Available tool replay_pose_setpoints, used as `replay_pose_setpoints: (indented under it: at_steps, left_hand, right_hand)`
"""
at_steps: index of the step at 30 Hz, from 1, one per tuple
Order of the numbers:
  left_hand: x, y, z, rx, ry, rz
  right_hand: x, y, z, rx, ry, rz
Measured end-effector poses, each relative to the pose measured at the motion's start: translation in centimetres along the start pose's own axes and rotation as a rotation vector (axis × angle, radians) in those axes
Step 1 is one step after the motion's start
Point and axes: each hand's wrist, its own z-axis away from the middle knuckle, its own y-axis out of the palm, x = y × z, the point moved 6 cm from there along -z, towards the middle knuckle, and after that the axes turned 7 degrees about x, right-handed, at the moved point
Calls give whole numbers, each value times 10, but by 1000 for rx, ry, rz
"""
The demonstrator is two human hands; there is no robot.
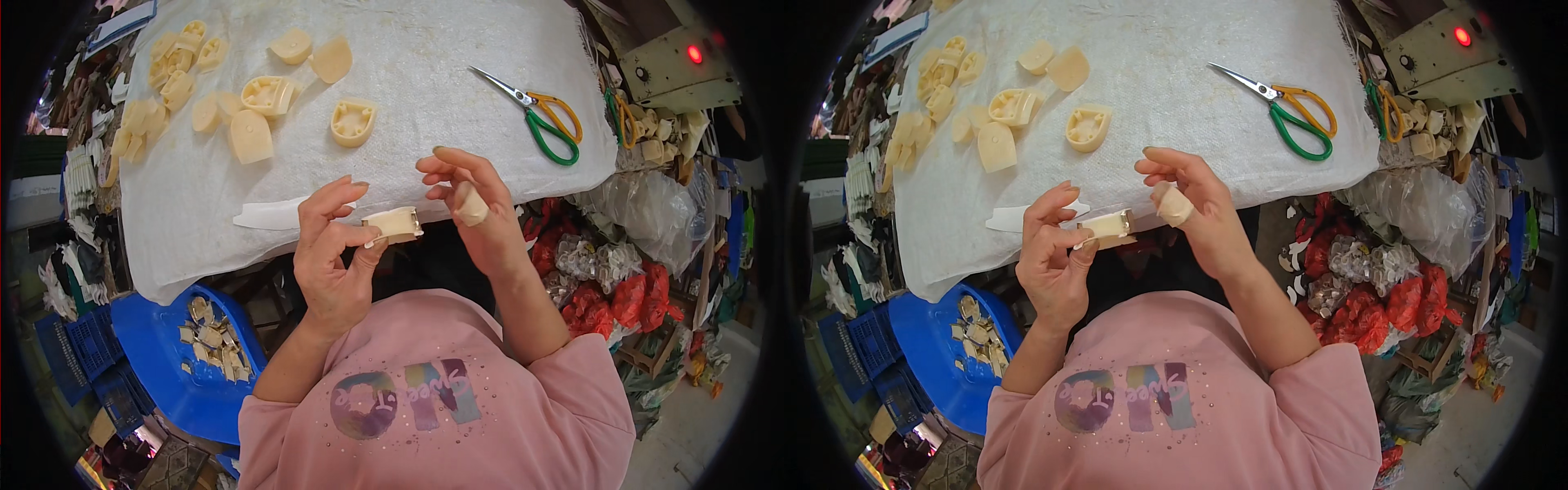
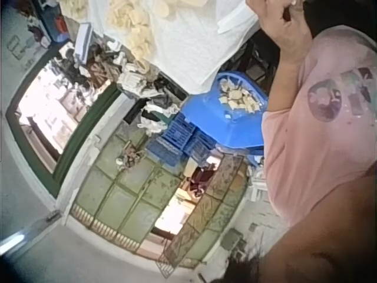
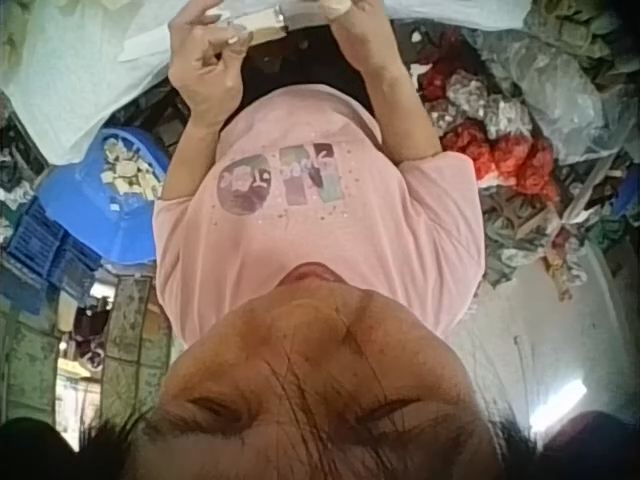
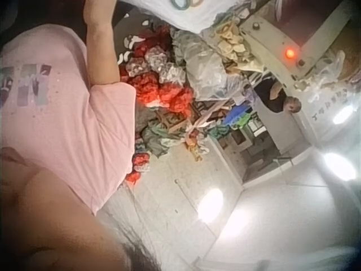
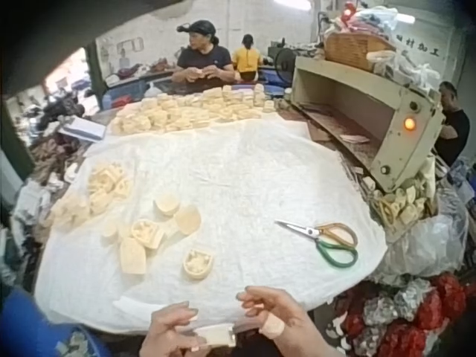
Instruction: The recorder is assembling and trimming small beige plastic or rubber shoe components, fitting pieces together and using scissors to trim excess material.
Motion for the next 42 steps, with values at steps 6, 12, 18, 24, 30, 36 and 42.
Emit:
replay_pose_setpoints:
  at_steps: [6, 12, 18, 24, 30, 36, 42]
  left_hand:
    - [-20, 10, 0, 64, 276, -183]
    - [4, 3, -1, 136, 81, 54]
    - [19, 44, 7, 334, -459, 1065]
    - [23, 46, 13, 102, -535, 1071]
    - [19, 39, 10, 75, -583, 959]
    - [29, 40, 14, 106, -598, 1098]
    - [27, 42, 15, 95, -533, 966]
  right_hand:
    - [-5, 18, -3, 355, 456, -130]
    - [14, 8, -2, 286, -34, 428]
    - [12, 29, 8, 373, -226, 568]
    - [12, 37, 6, 219, -366, 549]
    - [5, 35, 6, 299, -311, 465]
    - [1, 43, 6, 313, -156, 484]
    - [-13, 35, 9, 266, -218, 331]
